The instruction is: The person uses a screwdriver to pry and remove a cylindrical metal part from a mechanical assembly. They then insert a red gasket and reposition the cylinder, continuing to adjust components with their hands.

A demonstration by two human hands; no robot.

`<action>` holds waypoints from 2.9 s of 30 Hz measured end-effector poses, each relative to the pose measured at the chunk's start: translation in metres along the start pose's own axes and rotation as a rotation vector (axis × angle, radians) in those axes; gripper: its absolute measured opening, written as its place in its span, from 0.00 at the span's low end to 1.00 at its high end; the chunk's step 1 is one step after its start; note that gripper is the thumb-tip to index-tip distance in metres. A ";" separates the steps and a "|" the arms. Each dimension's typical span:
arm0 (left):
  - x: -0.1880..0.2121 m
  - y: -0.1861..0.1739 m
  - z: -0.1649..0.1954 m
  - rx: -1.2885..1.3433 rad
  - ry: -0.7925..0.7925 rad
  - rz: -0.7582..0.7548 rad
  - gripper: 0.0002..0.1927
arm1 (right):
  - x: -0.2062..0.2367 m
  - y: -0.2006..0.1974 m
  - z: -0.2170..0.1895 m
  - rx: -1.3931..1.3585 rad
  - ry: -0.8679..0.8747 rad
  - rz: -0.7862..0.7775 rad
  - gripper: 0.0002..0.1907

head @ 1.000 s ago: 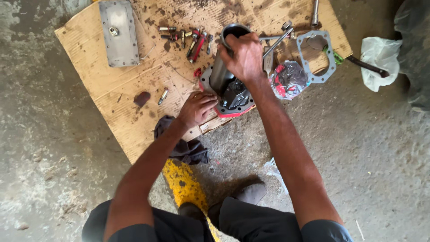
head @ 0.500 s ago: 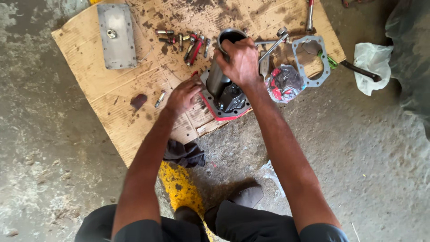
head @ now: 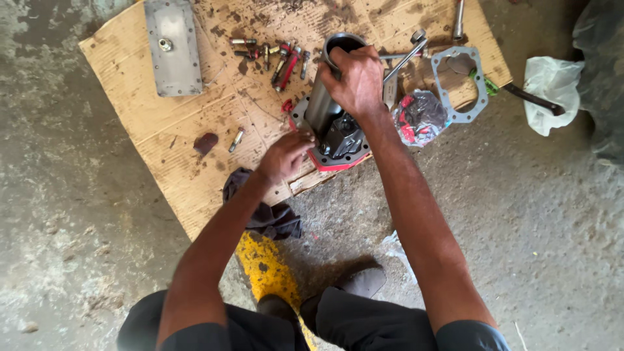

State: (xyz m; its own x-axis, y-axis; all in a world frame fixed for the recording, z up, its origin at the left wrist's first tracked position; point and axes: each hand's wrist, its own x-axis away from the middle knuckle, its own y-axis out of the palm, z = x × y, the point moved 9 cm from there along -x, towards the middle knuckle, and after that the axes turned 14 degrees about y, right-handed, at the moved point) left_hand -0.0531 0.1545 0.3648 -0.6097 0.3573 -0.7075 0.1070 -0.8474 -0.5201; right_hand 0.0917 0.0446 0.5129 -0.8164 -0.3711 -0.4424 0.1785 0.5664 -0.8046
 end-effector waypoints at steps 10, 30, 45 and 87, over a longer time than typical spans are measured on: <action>0.015 -0.002 -0.025 -0.052 -0.121 0.035 0.15 | 0.002 0.004 0.004 -0.024 0.022 -0.031 0.10; 0.032 0.006 -0.067 0.413 -0.574 0.279 0.03 | -0.003 0.010 0.014 -0.042 0.030 0.028 0.07; 0.001 0.000 -0.030 -0.541 -0.039 -0.229 0.21 | -0.005 -0.020 -0.012 -0.037 0.031 0.010 0.09; 0.003 0.014 -0.051 -0.547 -0.196 -0.385 0.34 | -0.004 0.001 0.006 -0.041 0.053 0.011 0.08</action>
State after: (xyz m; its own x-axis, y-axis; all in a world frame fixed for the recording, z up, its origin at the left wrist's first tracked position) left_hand -0.0138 0.1638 0.3312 -0.8087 0.4716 -0.3515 0.2032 -0.3368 -0.9194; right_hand 0.0983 0.0417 0.5114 -0.8428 -0.3260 -0.4283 0.1653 0.6005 -0.7824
